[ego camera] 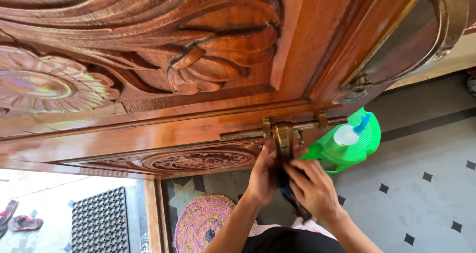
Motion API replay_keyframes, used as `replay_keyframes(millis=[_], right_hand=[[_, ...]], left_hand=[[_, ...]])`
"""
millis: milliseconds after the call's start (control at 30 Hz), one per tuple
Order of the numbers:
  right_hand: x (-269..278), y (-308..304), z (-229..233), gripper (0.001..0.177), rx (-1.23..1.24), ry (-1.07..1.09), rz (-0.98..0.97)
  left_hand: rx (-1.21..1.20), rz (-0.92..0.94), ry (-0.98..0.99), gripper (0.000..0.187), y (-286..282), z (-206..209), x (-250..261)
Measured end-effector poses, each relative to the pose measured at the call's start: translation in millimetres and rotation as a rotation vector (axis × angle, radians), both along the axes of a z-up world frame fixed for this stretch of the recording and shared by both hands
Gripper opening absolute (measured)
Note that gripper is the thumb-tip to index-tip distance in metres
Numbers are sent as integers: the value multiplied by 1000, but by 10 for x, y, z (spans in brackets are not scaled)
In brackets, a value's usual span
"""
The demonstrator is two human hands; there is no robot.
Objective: The person wipes a wooden door and its metal hardware with a cloth, then slides the latch to open the door and continues wiping the interior hardware.
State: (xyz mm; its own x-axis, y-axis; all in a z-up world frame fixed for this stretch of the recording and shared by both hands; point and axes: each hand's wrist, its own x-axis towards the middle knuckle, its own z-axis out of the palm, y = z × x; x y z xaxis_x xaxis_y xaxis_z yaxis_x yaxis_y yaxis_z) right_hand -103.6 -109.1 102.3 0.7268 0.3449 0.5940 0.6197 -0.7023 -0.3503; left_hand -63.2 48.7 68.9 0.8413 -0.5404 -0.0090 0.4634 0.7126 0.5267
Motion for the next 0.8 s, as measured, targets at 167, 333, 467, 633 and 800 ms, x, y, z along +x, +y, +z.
replay_keyframes(millis=[167, 333, 467, 633, 800], right_hand=[[210, 199, 445, 44, 88, -56, -163], [-86, 61, 143, 41, -78, -73, 29], [261, 4, 332, 34, -39, -44, 58], [488, 149, 641, 36, -7, -92, -67], [55, -107, 295, 35, -64, -41, 107]], left_hand=[[-13, 12, 133, 73, 12, -191, -79], [-141, 37, 0, 75, 60, 432, -193], [-184, 112, 192, 68, 22, 304, -274], [-294, 238, 182, 74, -38, 263, -316], [-420, 180, 57, 83, -65, 336, -415]])
